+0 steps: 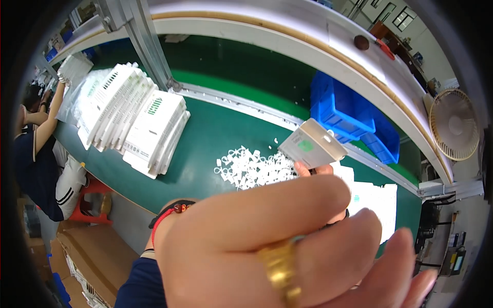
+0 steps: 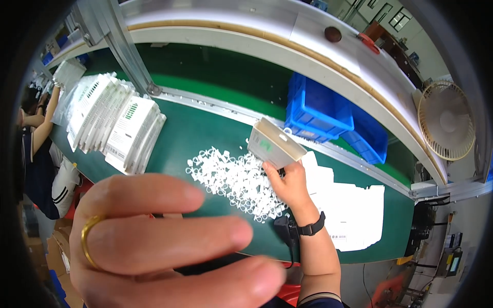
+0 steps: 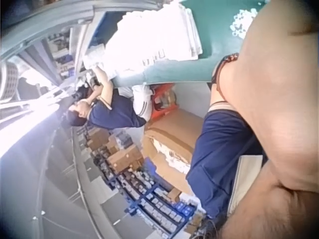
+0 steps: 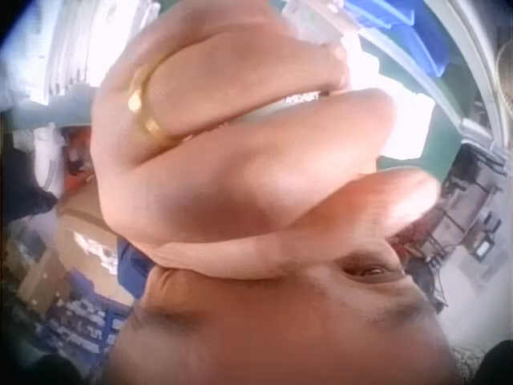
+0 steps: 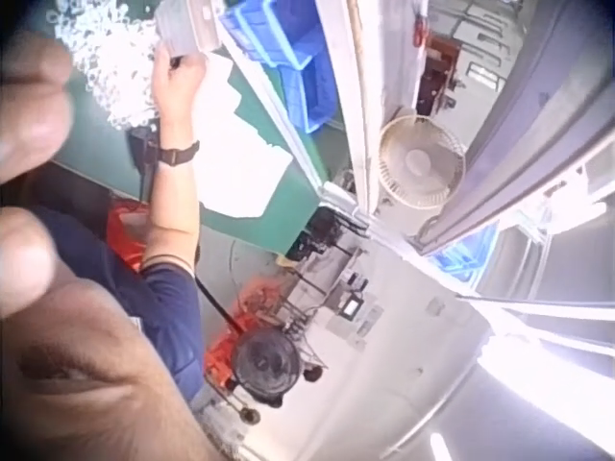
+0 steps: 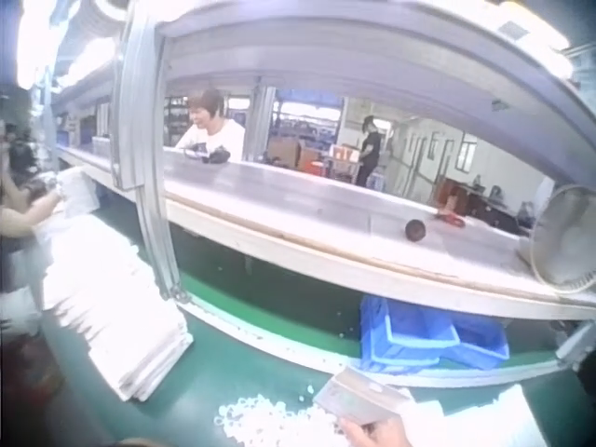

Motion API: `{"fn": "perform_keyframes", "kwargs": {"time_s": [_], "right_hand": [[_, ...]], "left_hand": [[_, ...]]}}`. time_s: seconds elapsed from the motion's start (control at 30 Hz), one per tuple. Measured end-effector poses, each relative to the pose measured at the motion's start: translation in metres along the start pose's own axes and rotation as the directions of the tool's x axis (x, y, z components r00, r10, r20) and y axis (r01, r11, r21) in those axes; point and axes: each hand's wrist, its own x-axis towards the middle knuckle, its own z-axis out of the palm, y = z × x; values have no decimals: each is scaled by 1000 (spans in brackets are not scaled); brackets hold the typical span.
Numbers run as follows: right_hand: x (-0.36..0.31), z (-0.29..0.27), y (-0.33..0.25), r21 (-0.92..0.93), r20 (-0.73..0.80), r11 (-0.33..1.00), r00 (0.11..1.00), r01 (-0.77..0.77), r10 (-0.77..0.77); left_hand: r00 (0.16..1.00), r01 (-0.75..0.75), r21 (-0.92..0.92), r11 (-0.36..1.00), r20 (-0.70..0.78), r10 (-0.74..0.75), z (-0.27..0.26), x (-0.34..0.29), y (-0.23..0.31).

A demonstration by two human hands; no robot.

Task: The recorder is packaging small items into boxes on an assembly line.

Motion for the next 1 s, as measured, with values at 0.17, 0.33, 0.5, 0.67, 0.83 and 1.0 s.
{"fn": "perform_keyframes", "kwargs": {"time_s": [0.17,0.33,0.5,0.67,0.83,1.0], "right_hand": [[-5,10,-9,82,113,977,976,-195,185],[-3,-1,1,84,59,974,976,-212,207],[1,4,-3,80,71,972,974,-222,216],[2,8,0,86,71,978,981,-189,183],[-4,3,10,137,35,966,976,-217,214],[-6,13,-1,200,22,978,998,-63,59]], "left_hand": [[985,-173,276,946,32,170,19,19,26],[916,-401,359,843,191,354,-9,11,-6],[635,-462,454,762,-430,642,8,24,2],[479,-435,46,899,-834,274,6,14,8],[845,-3,-772,636,-343,-411,23,26,10],[913,242,-967,76,201,-354,30,28,5]]}}
